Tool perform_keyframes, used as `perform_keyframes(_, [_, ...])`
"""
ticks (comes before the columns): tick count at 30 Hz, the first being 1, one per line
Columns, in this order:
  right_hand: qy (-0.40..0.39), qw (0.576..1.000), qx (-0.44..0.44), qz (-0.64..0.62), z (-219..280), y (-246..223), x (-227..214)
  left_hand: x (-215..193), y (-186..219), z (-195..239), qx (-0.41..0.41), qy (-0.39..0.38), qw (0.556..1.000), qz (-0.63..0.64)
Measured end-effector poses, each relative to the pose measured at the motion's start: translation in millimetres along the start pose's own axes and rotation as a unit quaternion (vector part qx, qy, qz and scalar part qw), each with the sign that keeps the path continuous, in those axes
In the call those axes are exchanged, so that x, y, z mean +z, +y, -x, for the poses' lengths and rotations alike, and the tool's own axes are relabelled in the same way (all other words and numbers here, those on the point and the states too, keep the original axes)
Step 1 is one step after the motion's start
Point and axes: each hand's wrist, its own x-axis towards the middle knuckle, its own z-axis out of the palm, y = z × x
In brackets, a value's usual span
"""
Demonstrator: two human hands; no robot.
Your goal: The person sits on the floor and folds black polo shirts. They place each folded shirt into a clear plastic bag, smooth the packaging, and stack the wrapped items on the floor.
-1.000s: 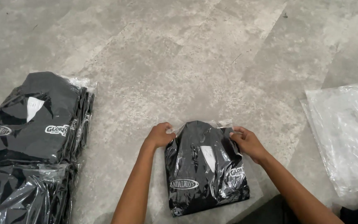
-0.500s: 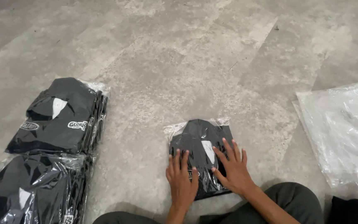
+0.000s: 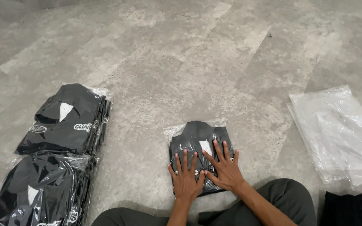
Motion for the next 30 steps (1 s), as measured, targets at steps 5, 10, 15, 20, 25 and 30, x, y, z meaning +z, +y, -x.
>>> perform_keyframes(5, [-0.006, 1.0, 0.0, 0.014, -2, 0, 3, 4, -1, 1, 0.005, 0.008, 0.999, -0.035])
perform_keyframes(10, [-0.03, 0.999, 0.009, 0.011, -2, 1, 4, 6, -1, 1, 0.007, 0.014, 0.998, -0.069])
perform_keyframes(15, [-0.021, 1.0, 0.001, 0.008, -3, 1, 2, 4, 0, 0, 0.003, 0.009, 0.999, -0.043])
perform_keyframes(20, [-0.049, 0.999, 0.007, -0.004, -4, -1, -3, 12, -3, 2, 0.006, 0.031, 0.996, -0.084])
perform_keyframes(25, [-0.047, 0.999, 0.003, -0.002, -5, 0, -7, -14, 0, -9, -0.029, -0.155, 0.983, 0.095])
perform_keyframes(30, [0.077, 0.981, 0.137, -0.118, -6, 15, -14, -38, 1, -10, -0.199, 0.001, 0.963, 0.182])
